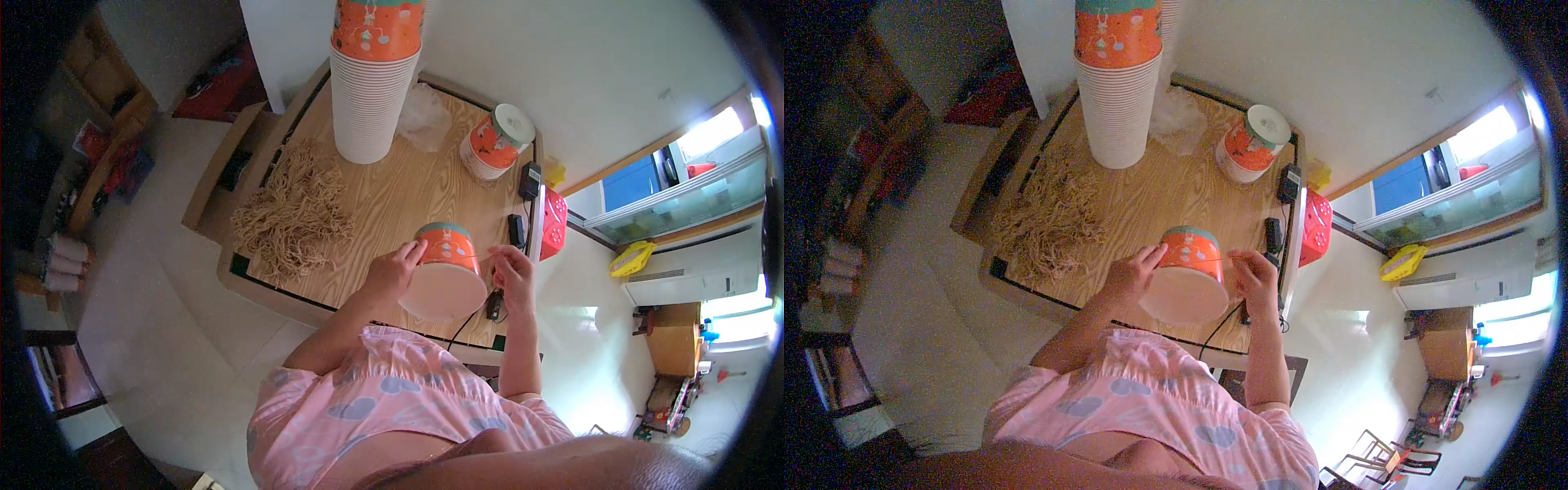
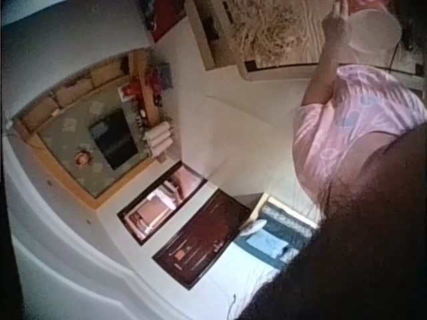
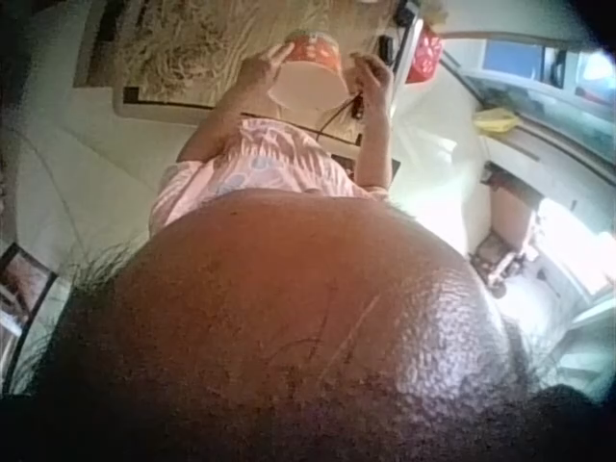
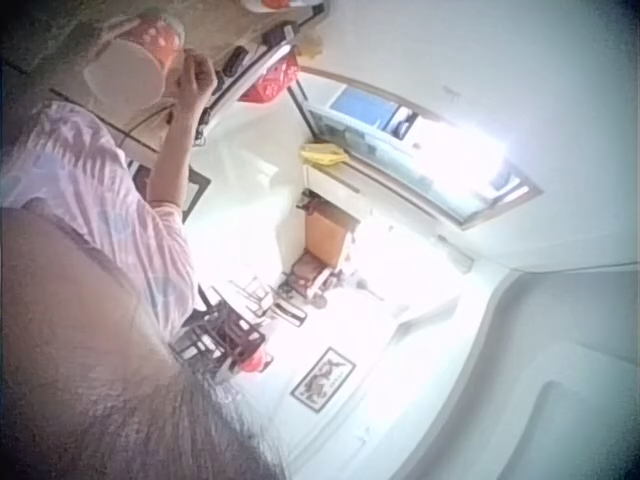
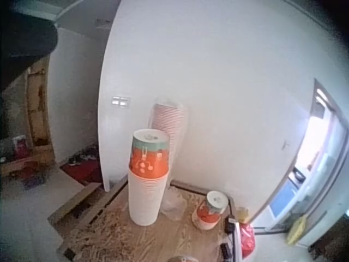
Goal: Putting shredded paper and small items into decorative paper cups.
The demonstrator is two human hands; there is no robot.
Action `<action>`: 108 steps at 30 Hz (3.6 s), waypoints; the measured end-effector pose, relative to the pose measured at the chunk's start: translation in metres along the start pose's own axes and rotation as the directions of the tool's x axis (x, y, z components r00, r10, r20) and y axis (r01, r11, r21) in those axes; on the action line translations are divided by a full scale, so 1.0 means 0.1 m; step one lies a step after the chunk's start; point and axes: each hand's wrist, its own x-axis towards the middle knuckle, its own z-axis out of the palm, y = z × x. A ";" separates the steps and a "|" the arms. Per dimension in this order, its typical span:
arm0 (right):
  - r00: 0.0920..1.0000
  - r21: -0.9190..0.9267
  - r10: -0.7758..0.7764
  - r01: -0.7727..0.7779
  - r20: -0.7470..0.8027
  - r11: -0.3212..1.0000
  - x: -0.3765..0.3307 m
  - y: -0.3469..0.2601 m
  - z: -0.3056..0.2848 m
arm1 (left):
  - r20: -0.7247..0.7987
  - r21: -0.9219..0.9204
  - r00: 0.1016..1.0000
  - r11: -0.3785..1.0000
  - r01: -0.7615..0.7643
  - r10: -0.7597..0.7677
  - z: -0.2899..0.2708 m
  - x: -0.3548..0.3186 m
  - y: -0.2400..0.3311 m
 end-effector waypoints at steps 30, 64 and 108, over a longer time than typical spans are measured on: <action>0.923 -0.209 0.014 0.072 0.385 0.975 0.58 -0.29 -0.71 | -0.199 -0.216 0.965 0.953 -0.211 0.168 0.08 0.35 -0.15; 0.686 -0.826 -0.619 0.554 0.382 0.104 3.33 -0.75 -1.68 | -0.239 0.037 0.956 0.982 0.183 -0.169 1.63 0.07 -1.04; 0.731 -0.780 -0.560 0.586 0.390 0.222 3.46 -0.16 -1.46 | -0.172 0.099 0.963 0.968 0.229 -0.210 1.55 0.13 -1.06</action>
